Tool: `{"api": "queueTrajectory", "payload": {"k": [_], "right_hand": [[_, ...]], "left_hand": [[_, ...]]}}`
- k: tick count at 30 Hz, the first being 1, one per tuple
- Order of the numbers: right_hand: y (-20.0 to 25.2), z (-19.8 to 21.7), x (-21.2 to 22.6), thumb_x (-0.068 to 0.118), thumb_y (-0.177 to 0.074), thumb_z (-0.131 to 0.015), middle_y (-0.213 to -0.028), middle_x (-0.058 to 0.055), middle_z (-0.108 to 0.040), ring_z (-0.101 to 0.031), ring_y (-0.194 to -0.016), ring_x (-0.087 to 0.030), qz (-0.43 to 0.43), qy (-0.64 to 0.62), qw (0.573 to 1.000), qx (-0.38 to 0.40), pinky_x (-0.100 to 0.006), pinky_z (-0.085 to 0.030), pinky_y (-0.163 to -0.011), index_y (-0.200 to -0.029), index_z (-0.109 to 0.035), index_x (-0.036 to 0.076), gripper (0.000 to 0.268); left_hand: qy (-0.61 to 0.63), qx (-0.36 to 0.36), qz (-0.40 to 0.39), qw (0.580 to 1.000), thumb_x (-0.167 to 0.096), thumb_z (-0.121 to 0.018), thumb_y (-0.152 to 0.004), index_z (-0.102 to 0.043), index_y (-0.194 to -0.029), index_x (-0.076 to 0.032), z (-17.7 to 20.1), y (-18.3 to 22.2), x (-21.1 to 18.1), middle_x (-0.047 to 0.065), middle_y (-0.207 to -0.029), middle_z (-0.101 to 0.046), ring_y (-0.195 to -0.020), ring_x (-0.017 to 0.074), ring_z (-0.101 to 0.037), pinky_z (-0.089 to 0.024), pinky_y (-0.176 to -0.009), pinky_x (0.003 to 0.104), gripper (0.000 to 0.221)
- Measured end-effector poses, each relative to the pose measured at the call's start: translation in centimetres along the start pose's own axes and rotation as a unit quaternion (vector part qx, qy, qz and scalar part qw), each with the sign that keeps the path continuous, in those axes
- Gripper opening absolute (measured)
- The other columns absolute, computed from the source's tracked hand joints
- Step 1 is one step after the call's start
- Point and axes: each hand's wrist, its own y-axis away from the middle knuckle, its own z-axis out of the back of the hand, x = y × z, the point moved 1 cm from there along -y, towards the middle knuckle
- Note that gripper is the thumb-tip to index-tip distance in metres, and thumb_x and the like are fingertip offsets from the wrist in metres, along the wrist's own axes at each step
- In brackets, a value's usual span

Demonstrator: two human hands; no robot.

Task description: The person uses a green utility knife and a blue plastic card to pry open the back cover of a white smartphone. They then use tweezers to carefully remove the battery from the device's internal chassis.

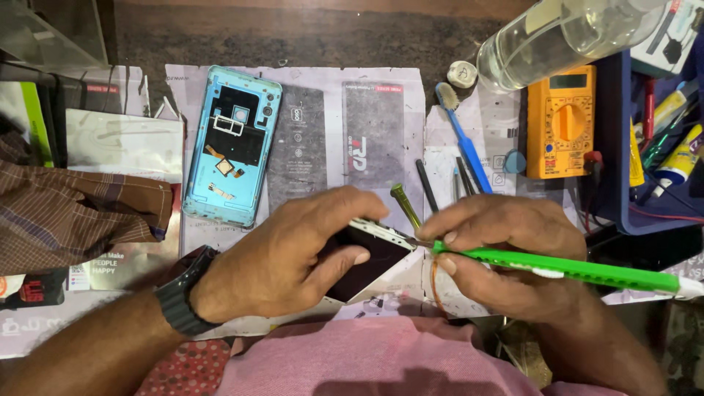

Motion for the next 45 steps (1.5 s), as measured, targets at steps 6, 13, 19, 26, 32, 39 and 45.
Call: {"api": "queueTrajectory", "payload": {"k": [6, 13, 19, 26, 32, 39, 45], "right_hand": [[-0.7, 0.7, 1.1, -0.006, -0.082, -0.077, -0.1, -0.022, -0.075, -0.079, -0.08, -0.021, 0.025, -0.004, 1.0, -0.004, -0.027, -0.063, -0.066, -0.101, -0.065, 0.001, 0.023], [-1.1, 0.3, 2.8, -0.006, -0.083, -0.078, -0.097, -0.02, -0.075, -0.079, -0.082, -0.022, 0.064, 0.058, 0.996, -0.023, -0.027, -0.063, -0.068, -0.102, -0.065, 0.0, 0.023], [-0.2, 0.4, 2.3, -0.006, -0.085, -0.076, -0.099, -0.019, -0.076, -0.08, -0.085, -0.023, 0.04, 0.053, 0.997, -0.027, -0.028, -0.065, -0.071, -0.102, -0.066, 0.0, 0.021], [0.5, -0.1, 1.9, -0.008, -0.084, -0.075, -0.099, -0.021, -0.077, -0.08, -0.084, -0.023, -0.036, -0.014, 0.998, -0.05, -0.029, -0.065, -0.072, -0.102, -0.067, -0.001, 0.02], [1.1, -0.4, 2.2, -0.01, -0.084, -0.075, -0.099, -0.022, -0.077, -0.08, -0.087, -0.024, -0.054, -0.045, 0.996, -0.061, -0.029, -0.065, -0.073, -0.103, -0.068, -0.002, 0.022], [1.7, -0.6, 2.1, -0.011, -0.085, -0.075, -0.101, -0.022, -0.076, -0.078, -0.087, -0.022, -0.066, -0.068, 0.993, -0.072, -0.027, -0.064, -0.071, -0.105, -0.069, -0.003, 0.023], [1.8, -0.7, 2.0, -0.01, -0.084, -0.077, -0.101, -0.021, -0.076, -0.078, -0.087, -0.021, -0.075, -0.052, 0.993, -0.075, -0.027, -0.064, -0.072, -0.103, -0.068, -0.001, 0.022]], "left_hand": [[-0.01, -0.034, -0.015, 0.999, -0.006, -0.074, -0.093, -0.057, -0.122, -0.005, -0.3, 0.0, -0.2, 0.011, -0.107, -0.068, -0.093, 0.028, -0.071, -0.055, -0.077, 0.038, 0.034], [-0.087, -0.046, -0.112, 0.989, -0.006, -0.073, -0.094, -0.056, -0.123, -0.003, 0.6, -0.4, -1.5, 0.014, -0.117, -0.064, -0.103, 0.0327, -0.068, -0.057, -0.085, 0.04, 0.034], [-0.224, -0.05, -0.169, 0.959, -0.011, -0.074, -0.09, -0.06, -0.116, -0.001, 0.7, -0.6, -2.5, 0.014, -0.114, -0.062, -0.096, 0.0326, -0.063, -0.052, -0.083, 0.043, 0.031], [-0.243, -0.023, -0.156, 0.957, -0.009, -0.064, -0.091, -0.06, -0.116, 0.002, 0.8, -0.2, -3.2, 0.014, -0.113, -0.061, -0.094, 0.0312, -0.06, -0.051, -0.08, 0.042, 0.027], [-0.265, -0.019, -0.161, 0.95, -0.011, -0.065, -0.09, -0.06, -0.115, 0.002, 0.5, 0.0, -4.0, 0.015, -0.113, -0.061, -0.094, 0.0314, -0.06, -0.05, -0.08, 0.043, 0.029], [-0.295, -0.039, -0.147, 0.943, -0.01, -0.067, -0.09, -0.061, -0.115, 0.0, 0.1, 0.1, -4.8, 0.012, -0.113, -0.063, -0.095, 0.027, -0.062, -0.048, -0.082, 0.042, 0.028], [-0.292, -0.047, -0.149, 0.944, -0.009, -0.066, -0.089, -0.06, -0.114, 0.0, -0.1, -0.1, -4.9, 0.011, -0.113, -0.063, -0.096, 0.0261, -0.062, -0.047, -0.086, 0.042, 0.027]]}}
